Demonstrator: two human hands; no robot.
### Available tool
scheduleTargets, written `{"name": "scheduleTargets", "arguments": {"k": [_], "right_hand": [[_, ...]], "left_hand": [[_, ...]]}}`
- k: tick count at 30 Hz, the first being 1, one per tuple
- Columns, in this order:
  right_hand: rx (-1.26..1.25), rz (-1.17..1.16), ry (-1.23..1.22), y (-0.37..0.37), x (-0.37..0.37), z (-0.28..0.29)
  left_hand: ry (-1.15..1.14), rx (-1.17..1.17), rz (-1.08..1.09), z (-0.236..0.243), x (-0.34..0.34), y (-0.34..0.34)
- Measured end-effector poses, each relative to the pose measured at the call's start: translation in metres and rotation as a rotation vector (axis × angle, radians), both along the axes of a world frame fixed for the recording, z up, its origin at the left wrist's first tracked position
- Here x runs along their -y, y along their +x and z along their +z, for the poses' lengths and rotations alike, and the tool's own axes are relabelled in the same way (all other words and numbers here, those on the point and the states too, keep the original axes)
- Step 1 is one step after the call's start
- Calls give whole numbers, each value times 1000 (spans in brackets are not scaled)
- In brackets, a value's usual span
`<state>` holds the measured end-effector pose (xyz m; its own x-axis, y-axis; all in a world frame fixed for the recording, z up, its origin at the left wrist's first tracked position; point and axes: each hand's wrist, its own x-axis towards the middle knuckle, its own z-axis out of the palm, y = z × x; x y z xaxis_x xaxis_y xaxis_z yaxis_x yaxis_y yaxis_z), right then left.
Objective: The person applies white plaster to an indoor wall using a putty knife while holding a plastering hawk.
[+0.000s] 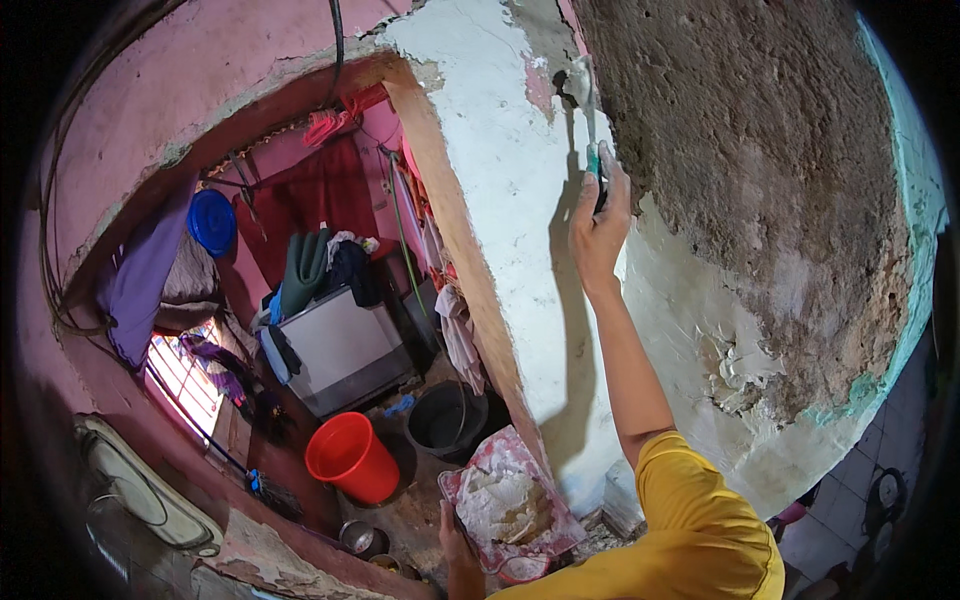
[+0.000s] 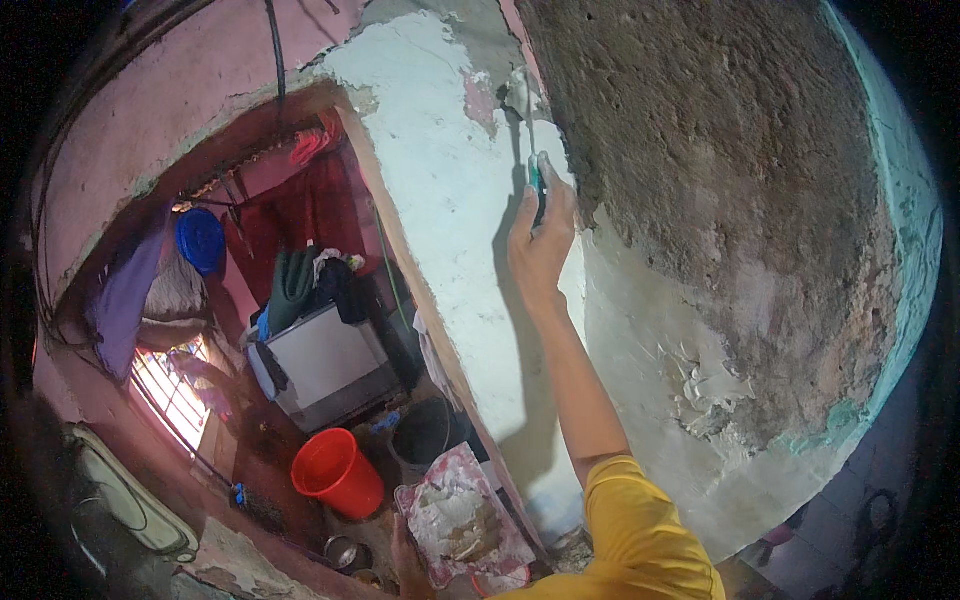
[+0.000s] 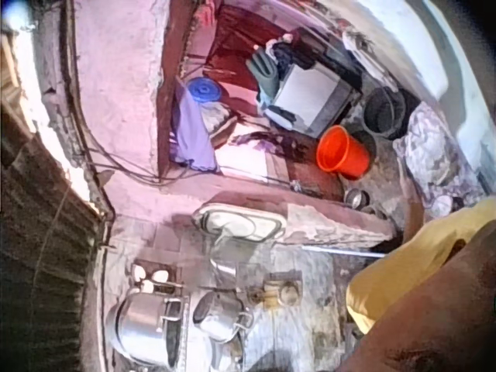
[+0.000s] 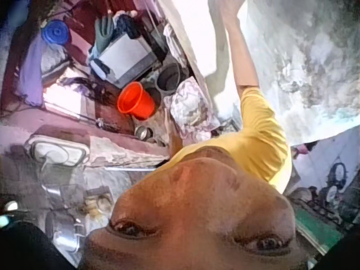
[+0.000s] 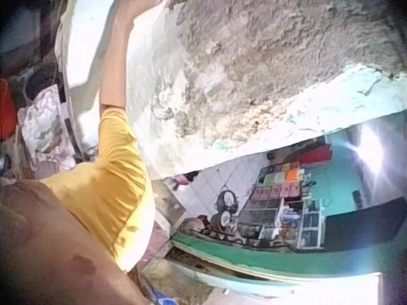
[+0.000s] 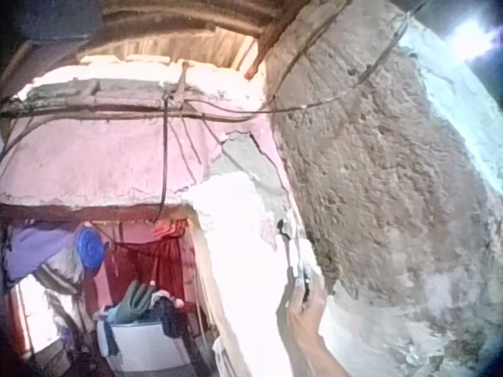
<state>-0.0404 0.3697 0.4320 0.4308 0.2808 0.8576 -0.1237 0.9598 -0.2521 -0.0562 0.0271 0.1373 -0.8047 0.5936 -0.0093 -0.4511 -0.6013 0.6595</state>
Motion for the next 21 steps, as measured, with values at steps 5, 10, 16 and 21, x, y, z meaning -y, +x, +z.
{"name": "scheduleTargets", "arguments": {"k": [5,10,16,21], "right_hand": [[30,-125,66,-16,1,8],[63,-32,13,-17,12,14],[86,-76,17,-21,12,14],[103,-33,-5,-16,18,13]], "left_hand": [[71,131,-23,-28,7,-23],[-45,116,64,-31,8,-27],[-33,104,41,-47,9,-37],[-147,97,135,-91,21,-60]]}}
